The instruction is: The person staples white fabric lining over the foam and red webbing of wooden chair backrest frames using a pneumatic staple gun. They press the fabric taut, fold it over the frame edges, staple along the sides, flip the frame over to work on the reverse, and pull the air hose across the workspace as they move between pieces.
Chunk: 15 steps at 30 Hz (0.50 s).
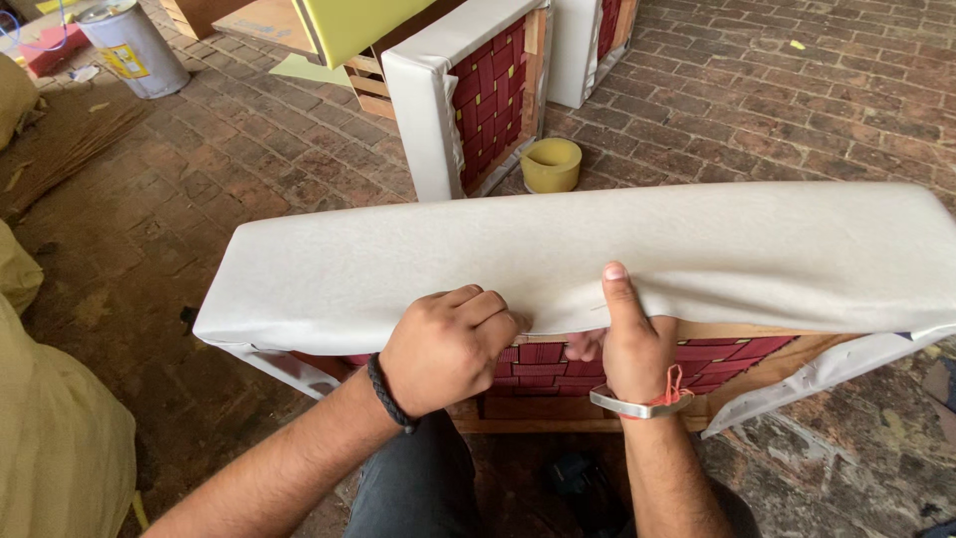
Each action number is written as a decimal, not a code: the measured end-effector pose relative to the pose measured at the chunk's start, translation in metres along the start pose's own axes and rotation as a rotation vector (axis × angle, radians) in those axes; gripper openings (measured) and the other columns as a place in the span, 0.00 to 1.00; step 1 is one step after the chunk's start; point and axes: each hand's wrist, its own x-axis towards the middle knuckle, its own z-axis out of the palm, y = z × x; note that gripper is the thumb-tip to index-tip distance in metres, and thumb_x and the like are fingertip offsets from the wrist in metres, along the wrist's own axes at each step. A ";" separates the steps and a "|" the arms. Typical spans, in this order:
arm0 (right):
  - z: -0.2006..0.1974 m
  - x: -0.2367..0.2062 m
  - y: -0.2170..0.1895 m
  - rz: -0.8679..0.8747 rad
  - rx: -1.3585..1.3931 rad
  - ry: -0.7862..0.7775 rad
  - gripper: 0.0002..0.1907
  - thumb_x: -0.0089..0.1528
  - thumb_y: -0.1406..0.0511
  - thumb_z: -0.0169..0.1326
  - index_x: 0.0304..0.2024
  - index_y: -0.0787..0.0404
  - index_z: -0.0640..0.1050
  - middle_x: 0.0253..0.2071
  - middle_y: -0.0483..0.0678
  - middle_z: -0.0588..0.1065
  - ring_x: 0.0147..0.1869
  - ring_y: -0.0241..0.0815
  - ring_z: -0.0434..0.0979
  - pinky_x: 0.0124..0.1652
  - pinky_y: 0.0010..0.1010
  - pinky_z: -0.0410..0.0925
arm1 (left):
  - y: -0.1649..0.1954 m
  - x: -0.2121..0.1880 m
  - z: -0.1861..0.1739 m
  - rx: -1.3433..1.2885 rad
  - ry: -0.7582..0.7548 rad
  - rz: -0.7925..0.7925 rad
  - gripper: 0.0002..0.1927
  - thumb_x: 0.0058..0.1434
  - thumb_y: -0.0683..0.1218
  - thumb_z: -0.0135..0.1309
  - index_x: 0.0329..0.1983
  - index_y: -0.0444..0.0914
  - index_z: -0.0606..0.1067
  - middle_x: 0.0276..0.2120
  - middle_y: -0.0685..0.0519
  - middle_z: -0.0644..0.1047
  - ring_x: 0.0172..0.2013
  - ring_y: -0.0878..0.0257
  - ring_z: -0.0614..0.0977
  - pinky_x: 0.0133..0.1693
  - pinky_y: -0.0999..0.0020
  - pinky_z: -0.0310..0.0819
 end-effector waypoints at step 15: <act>-0.044 0.022 0.121 -0.782 -0.048 -0.095 0.05 0.61 0.67 0.52 0.38 0.62 0.74 0.28 0.50 0.78 0.33 0.40 0.78 0.39 0.35 0.74 | -0.223 0.132 0.108 -0.396 -1.144 -0.637 0.30 0.71 0.59 0.31 0.69 0.44 0.71 0.66 0.48 0.75 0.62 0.57 0.77 0.64 0.55 0.67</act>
